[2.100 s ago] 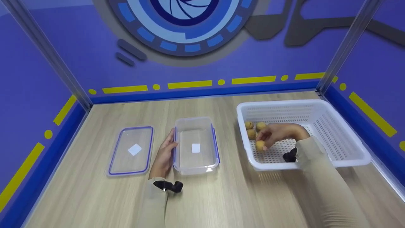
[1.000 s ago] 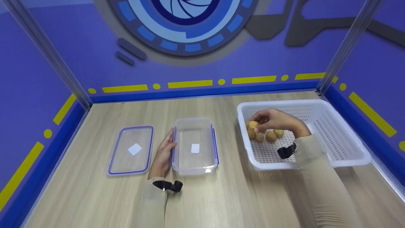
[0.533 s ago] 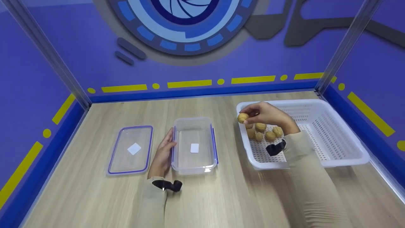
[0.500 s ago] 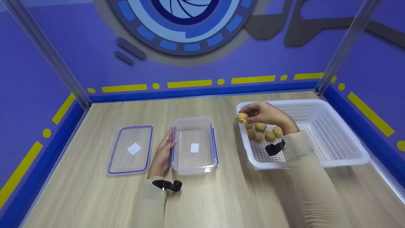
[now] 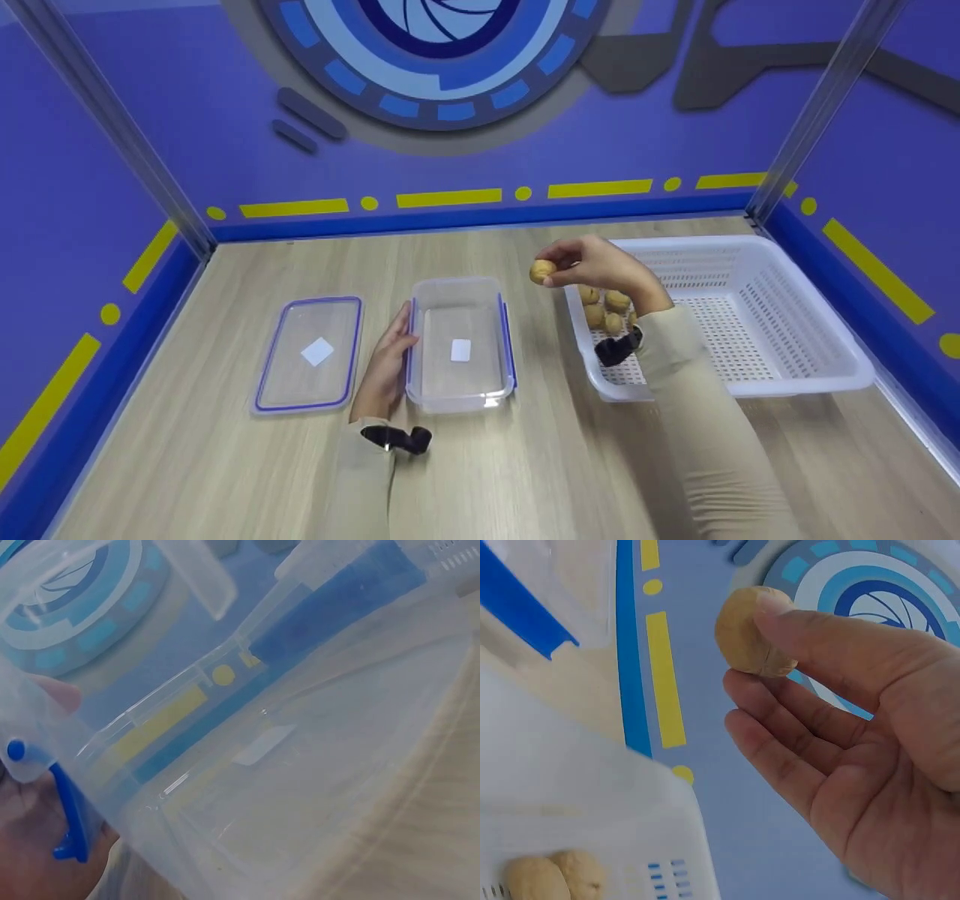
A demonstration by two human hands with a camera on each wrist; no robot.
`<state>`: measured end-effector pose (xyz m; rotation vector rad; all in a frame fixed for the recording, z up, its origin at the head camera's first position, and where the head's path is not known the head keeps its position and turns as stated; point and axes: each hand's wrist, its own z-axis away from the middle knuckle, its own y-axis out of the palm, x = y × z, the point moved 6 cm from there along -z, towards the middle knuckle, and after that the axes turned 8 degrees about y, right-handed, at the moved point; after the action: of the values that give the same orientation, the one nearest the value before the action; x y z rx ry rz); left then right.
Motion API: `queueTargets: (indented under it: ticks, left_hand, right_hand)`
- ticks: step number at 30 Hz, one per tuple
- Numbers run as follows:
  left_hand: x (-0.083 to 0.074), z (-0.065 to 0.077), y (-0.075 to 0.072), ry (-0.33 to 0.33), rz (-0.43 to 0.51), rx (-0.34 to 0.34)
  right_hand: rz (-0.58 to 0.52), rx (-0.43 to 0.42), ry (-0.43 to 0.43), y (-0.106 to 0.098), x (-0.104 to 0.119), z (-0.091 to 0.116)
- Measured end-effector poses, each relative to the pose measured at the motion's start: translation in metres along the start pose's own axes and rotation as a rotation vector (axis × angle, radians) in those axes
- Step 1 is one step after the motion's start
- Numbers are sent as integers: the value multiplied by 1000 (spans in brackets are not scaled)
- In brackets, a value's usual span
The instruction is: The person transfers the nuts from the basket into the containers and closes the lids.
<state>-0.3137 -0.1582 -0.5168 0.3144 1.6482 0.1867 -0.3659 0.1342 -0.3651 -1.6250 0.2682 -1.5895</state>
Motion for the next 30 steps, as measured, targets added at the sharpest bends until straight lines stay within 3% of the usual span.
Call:
queueTargets:
  ticks: [5,13,30]
  left_hand:
    - [1,-1,1,3,-55,21]
    - [1,1,2,-12,-63,18]
    - [0,-1,0,-31,-114,-8]
  right_hand:
    - [-34,7,-3,11,9,-7]
    - [-63,22,-17,29,16,-21]
    - [-123,-58,-85,69,31,-49]
